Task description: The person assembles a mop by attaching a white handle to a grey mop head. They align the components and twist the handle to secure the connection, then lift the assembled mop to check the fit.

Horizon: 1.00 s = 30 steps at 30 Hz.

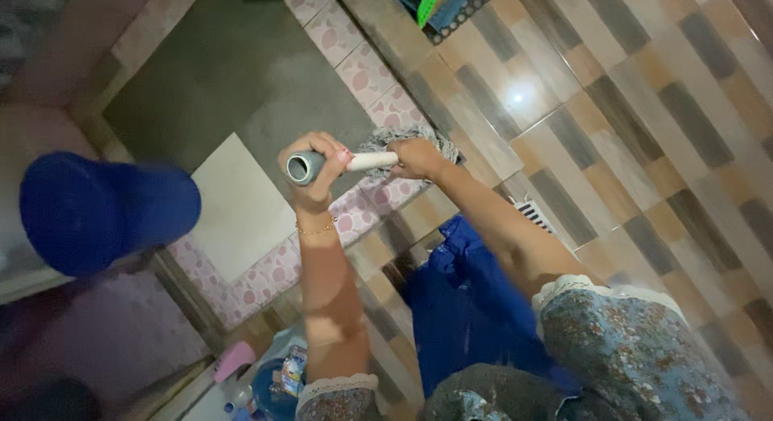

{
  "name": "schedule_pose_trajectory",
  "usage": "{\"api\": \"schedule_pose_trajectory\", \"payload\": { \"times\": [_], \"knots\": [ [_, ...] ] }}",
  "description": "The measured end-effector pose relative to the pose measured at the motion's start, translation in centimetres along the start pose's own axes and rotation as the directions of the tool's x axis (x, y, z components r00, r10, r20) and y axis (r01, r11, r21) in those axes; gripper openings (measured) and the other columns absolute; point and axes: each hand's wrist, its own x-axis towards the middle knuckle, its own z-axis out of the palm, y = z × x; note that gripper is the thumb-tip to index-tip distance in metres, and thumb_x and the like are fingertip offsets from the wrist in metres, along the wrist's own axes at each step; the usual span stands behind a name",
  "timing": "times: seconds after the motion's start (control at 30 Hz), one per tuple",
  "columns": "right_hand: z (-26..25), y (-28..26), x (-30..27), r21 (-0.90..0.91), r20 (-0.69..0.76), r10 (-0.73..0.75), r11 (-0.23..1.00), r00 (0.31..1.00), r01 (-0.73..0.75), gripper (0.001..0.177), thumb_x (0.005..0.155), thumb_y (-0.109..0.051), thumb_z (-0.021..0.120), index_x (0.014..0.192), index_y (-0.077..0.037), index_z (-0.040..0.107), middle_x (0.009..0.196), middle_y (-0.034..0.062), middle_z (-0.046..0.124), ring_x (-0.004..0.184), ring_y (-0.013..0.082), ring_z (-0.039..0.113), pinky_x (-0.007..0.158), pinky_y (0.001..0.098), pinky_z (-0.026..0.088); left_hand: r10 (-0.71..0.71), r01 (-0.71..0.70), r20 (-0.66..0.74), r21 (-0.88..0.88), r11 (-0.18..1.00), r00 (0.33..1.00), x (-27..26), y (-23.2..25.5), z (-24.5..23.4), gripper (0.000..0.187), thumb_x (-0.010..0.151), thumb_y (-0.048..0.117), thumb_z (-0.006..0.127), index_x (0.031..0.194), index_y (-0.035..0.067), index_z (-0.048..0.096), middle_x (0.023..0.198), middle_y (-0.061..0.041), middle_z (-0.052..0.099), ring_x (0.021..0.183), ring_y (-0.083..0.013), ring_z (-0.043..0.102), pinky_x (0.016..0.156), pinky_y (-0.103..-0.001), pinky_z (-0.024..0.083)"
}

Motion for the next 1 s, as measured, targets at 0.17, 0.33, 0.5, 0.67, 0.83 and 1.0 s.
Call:
{"api": "schedule_pose_trajectory", "payload": {
  "times": [0.17, 0.33, 0.5, 0.67, 0.83, 1.0],
  "knots": [
    [-0.7, -0.7, 0.3, 0.032, 0.015, -0.002, 0.999, 1.0, 0.001, 0.038, 0.069, -0.034, 0.078, 0.1, -0.014, 0.07, 0.091, 0.0127, 0.073, 0.085, 0.0379, 0.071, 0.075, 0.0516, 0.056, -0.018, 0.017, -0.028, -0.026, 1.0, 0.999, 0.3, -0.1, 0.1, 0.016, 0.086, 0.0, 0.068, 0.075, 0.001, 0.057, 0.074, -0.013, 0.064, 0.066, -0.0164, 0.061, 0.061, -0.027, 0.049],
    [1.1, -2.0, 1.9, -0.058, 0.08, 0.14, 0.989, 0.987, -0.136, 0.042, 0.071, -0.051, 0.08, 0.091, -0.013, 0.075, 0.088, 0.0184, 0.072, 0.085, 0.0408, 0.07, 0.076, 0.0527, 0.056, 0.03, -0.042, -0.092, -0.12, 0.992, 0.995, -0.3, -0.4, -0.2, 0.013, 0.089, 0.004, 0.066, 0.082, 0.002, 0.054, 0.073, -0.011, 0.06, 0.063, -0.015, 0.055, 0.063, -0.028, 0.048],
    [5.8, -1.9, 2.9, -0.076, 0.084, 0.226, 0.973, 0.971, -0.22, 0.046, 0.072, -0.052, 0.081, 0.082, -0.008, 0.075, 0.081, 0.0203, 0.072, 0.079, 0.0418, 0.071, 0.076, 0.0523, 0.057, 0.079, -0.084, -0.035, -0.182, 0.98, 0.996, -0.8, -0.9, -1.3, 0.017, 0.095, 0.007, 0.066, 0.089, 0.003, 0.051, 0.069, -0.007, 0.054, 0.06, -0.0141, 0.052, 0.063, -0.032, 0.051],
    [9.1, -2.4, 2.8, -0.071, -0.17, 0.096, 0.992, 0.981, -0.109, 0.045, 0.06, -0.045, 0.086, 0.075, -0.004, 0.073, 0.07, 0.0205, 0.07, 0.069, 0.042, 0.07, 0.067, 0.055, 0.055, 0.049, -0.06, -0.089, -0.126, 0.99, 0.995, -2.5, -0.5, -2.1, 0.019, 0.095, 0.005, 0.068, 0.087, 0.003, 0.051, 0.068, -0.009, 0.056, 0.058, -0.0136, 0.053, 0.06, -0.029, 0.05],
    [10.5, -3.2, 2.5, -0.05, -0.081, 0.089, 0.994, 0.993, -0.093, 0.038, 0.068, -0.042, 0.083, 0.076, -0.006, 0.073, 0.078, 0.0205, 0.071, 0.077, 0.042, 0.07, 0.073, 0.0523, 0.056, 0.029, -0.046, -0.118, -0.139, 0.989, 0.993, -4.2, 0.2, -2.2, 0.017, 0.091, -0.002, 0.067, 0.086, 0.003, 0.051, 0.071, -0.009, 0.058, 0.061, -0.0138, 0.056, 0.061, -0.03, 0.052],
    [12.3, -5.5, 2.2, 0.007, -0.06, 0.093, 0.996, 0.994, -0.093, 0.037, 0.068, -0.041, 0.083, 0.079, -0.007, 0.074, 0.075, 0.021, 0.07, 0.074, 0.0436, 0.07, 0.07, 0.0536, 0.056, 0.029, -0.017, -0.118, 0.097, 0.995, 0.993, -6.8, 0.9, -2.2, 0.018, 0.085, -0.004, 0.067, 0.085, 0.004, 0.051, 0.076, -0.009, 0.062, 0.069, -0.0151, 0.061, 0.068, -0.028, 0.052]
  ]
}}
